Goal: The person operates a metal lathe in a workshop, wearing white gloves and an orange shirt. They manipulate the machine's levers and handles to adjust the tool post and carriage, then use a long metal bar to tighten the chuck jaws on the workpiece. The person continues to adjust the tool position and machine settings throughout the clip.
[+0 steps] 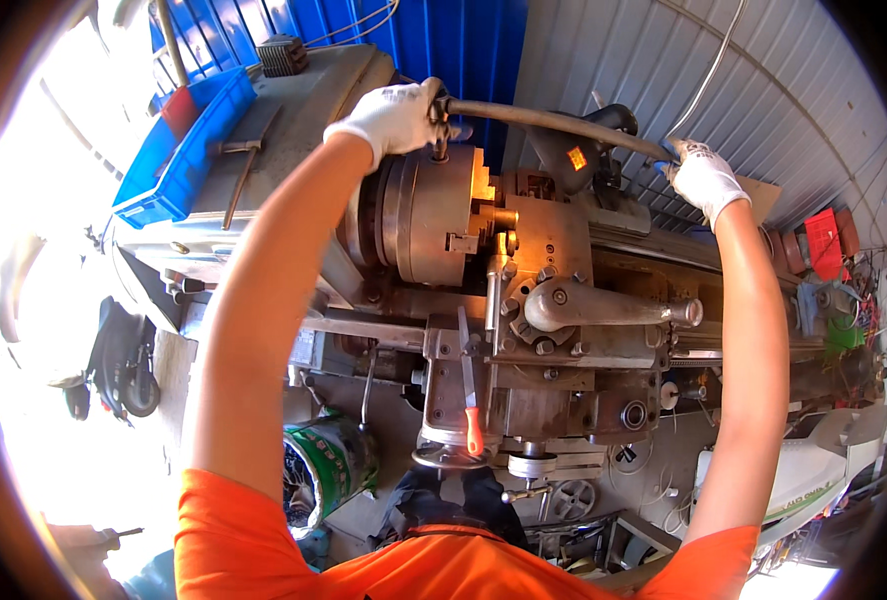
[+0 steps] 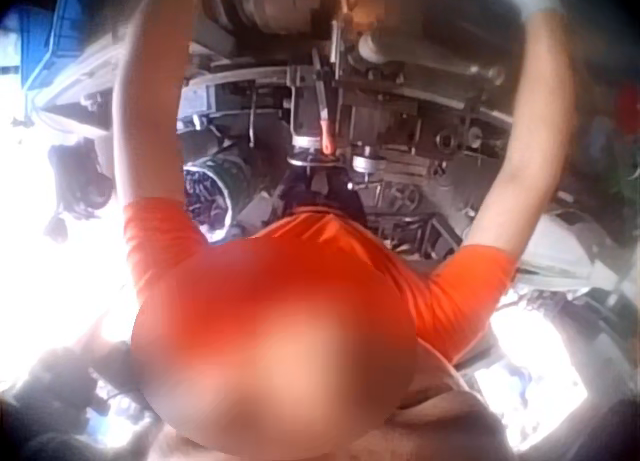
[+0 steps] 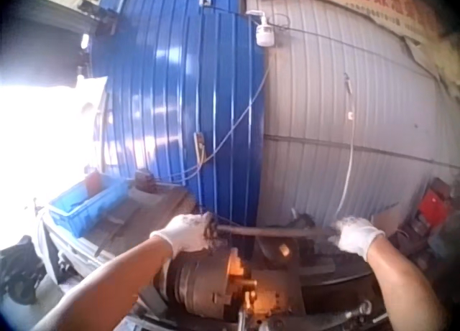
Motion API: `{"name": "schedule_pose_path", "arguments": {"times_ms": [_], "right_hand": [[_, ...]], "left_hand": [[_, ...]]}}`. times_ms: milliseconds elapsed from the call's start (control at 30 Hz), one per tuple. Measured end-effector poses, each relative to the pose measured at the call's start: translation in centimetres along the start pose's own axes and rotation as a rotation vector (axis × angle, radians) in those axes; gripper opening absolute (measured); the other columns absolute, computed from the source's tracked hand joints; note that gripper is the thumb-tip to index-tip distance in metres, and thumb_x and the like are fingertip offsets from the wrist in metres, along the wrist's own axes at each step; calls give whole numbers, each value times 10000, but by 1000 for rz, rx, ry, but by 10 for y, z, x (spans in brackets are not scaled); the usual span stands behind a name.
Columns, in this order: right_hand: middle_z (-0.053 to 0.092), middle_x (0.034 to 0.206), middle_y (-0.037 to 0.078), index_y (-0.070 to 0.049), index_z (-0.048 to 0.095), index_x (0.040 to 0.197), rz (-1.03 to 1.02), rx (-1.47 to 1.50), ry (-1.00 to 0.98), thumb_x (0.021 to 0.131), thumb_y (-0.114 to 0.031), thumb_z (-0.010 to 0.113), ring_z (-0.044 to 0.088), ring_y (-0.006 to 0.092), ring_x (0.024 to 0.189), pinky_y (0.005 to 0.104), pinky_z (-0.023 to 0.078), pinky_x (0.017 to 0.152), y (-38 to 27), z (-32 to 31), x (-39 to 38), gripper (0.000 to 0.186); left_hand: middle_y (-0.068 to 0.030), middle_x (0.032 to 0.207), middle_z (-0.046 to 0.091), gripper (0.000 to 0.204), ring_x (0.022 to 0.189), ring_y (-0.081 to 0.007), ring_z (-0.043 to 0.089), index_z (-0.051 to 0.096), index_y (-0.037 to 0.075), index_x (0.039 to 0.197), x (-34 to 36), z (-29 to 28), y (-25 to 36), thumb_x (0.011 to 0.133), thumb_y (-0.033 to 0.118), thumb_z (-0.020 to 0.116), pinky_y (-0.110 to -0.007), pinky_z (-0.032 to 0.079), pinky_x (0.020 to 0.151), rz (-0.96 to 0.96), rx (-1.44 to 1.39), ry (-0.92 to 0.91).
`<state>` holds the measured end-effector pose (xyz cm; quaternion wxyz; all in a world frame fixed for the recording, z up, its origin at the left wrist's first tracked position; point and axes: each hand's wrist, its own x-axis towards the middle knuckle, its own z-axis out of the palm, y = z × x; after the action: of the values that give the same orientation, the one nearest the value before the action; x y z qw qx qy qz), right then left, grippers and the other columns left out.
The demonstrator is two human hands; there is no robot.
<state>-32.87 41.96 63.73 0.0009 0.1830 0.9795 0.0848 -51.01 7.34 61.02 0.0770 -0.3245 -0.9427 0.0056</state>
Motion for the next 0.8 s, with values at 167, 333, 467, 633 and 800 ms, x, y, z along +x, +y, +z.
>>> {"name": "schedule_pose_path", "arguments": {"times_ms": [167,333,467,633,800], "right_hand": [[553,1258,191,-78,499,1342,66,97,-51,868,-374,661,542,308,1161,380,429,1004,-8,4,-13,582],[655,746,139,15,637,1104,45,157,32,764,-374,792,637,245,696,346,519,700,10,22,-23,539],[639,901,190,47,621,1119,64,112,-27,751,-466,759,624,282,833,359,503,783,10,23,-31,647],[696,872,188,31,636,1107,233,42,99,743,-440,753,697,273,749,349,545,741,-13,25,-34,607],[626,1212,199,-17,644,1148,356,65,-52,765,-459,705,591,340,1150,394,463,990,-25,16,-45,589]], "left_hand": [[-66,967,722,489,929,-243,685,641,188,1162,-14,7,4,883,581,554,-345,521,842,-102,-274,173],[-106,932,715,440,902,-285,675,695,130,1063,-32,1,23,935,483,465,-370,512,839,-174,-283,206],[-122,886,711,470,902,-300,666,704,125,1041,-32,17,34,942,486,420,-373,504,845,-189,-265,312],[-40,644,685,495,684,-237,682,726,171,840,-31,22,20,945,518,389,-372,538,632,-126,-153,447],[-89,718,690,493,720,-286,676,723,158,841,-31,21,18,946,522,408,-380,531,678,-81,-261,358]]}}
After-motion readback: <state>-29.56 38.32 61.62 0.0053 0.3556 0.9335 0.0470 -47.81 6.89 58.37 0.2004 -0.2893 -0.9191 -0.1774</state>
